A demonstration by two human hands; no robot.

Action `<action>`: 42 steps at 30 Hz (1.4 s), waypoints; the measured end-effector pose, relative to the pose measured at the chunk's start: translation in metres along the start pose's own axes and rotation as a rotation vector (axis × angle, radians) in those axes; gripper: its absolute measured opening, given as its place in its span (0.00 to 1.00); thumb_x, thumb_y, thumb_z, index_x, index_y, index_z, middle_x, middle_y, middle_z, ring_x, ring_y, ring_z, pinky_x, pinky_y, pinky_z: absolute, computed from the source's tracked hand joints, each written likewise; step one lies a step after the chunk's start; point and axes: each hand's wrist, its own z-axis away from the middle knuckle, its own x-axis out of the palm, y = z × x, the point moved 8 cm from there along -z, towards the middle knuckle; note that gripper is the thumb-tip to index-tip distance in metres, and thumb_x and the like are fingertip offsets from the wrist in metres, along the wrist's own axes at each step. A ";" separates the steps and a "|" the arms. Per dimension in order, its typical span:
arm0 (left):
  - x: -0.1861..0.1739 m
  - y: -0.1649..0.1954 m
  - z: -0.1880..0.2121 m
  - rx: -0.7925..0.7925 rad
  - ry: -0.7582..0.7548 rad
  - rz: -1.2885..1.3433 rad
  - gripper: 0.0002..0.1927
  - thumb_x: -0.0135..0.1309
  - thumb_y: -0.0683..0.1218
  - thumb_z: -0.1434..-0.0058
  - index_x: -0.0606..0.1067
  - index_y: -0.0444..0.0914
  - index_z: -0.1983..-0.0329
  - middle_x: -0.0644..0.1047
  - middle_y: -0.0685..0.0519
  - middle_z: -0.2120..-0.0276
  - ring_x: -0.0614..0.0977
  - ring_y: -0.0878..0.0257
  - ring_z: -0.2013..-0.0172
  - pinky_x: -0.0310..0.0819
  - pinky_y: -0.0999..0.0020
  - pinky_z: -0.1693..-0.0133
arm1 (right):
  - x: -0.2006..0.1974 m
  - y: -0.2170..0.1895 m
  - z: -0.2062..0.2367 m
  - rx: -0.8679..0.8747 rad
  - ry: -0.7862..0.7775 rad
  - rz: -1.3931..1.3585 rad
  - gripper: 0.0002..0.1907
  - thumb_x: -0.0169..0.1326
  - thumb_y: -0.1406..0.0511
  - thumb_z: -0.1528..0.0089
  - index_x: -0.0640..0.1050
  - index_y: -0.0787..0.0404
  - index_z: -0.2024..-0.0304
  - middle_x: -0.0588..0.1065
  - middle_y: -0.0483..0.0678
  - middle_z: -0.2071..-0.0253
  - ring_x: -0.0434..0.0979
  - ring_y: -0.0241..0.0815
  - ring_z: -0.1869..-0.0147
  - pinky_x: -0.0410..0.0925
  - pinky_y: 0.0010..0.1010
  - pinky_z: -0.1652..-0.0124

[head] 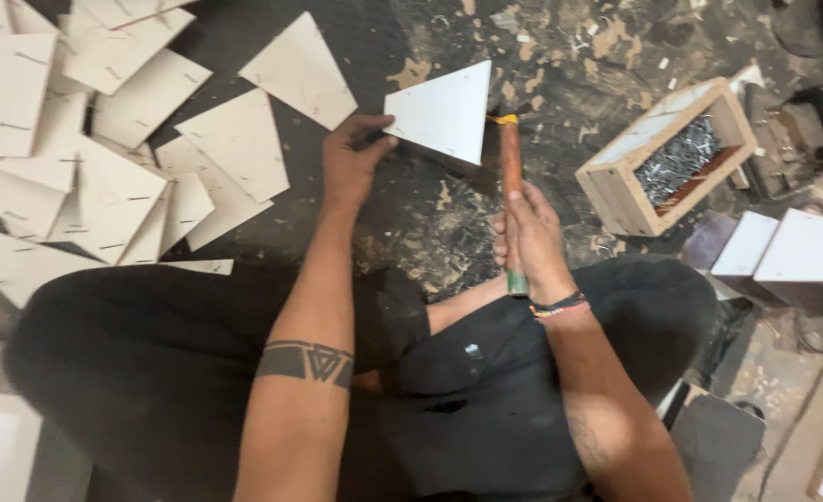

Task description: The person sits on the workshop floor hammering nails into small triangular wooden panels to assemble them into angled wooden pieces. They pick up a panel, position it against a wooden block, take nails from a wooden nail box, and drive the nails in with a hammer, setting finished pieces aside and repeating with new panels.

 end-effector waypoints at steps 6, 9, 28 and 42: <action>-0.001 0.003 0.001 -0.026 0.001 0.075 0.14 0.62 0.34 0.41 0.81 0.34 0.52 0.83 0.52 0.58 0.82 0.68 0.62 0.78 0.74 0.62 | 0.005 -0.008 0.006 -0.017 0.003 0.063 0.26 0.45 0.57 0.30 0.63 0.54 0.31 0.69 0.43 0.73 0.65 0.32 0.81 0.62 0.25 0.82; -0.001 -0.001 0.001 -0.083 0.016 0.033 0.14 0.62 0.34 0.41 0.81 0.34 0.52 0.83 0.52 0.59 0.82 0.67 0.66 0.75 0.74 0.64 | 0.006 -0.010 0.010 -0.014 -0.020 0.060 0.26 0.45 0.57 0.29 0.63 0.56 0.29 0.68 0.43 0.72 0.66 0.31 0.80 0.62 0.24 0.81; -0.007 -0.016 -0.009 0.063 -0.004 0.161 0.15 0.60 0.33 0.41 0.80 0.35 0.51 0.83 0.50 0.54 0.83 0.64 0.54 0.78 0.71 0.54 | 0.006 0.001 0.005 -0.015 0.015 0.094 0.24 0.45 0.56 0.29 0.63 0.54 0.32 0.69 0.45 0.71 0.66 0.36 0.78 0.62 0.28 0.80; 0.038 -0.006 0.033 -0.420 0.122 0.135 0.58 0.67 0.53 0.48 0.44 0.42 0.21 0.71 0.31 0.41 0.79 0.57 0.51 0.80 0.64 0.59 | 0.016 -0.010 0.011 -0.023 -0.003 0.108 0.23 0.43 0.57 0.28 0.64 0.56 0.32 0.68 0.45 0.71 0.64 0.35 0.78 0.61 0.27 0.80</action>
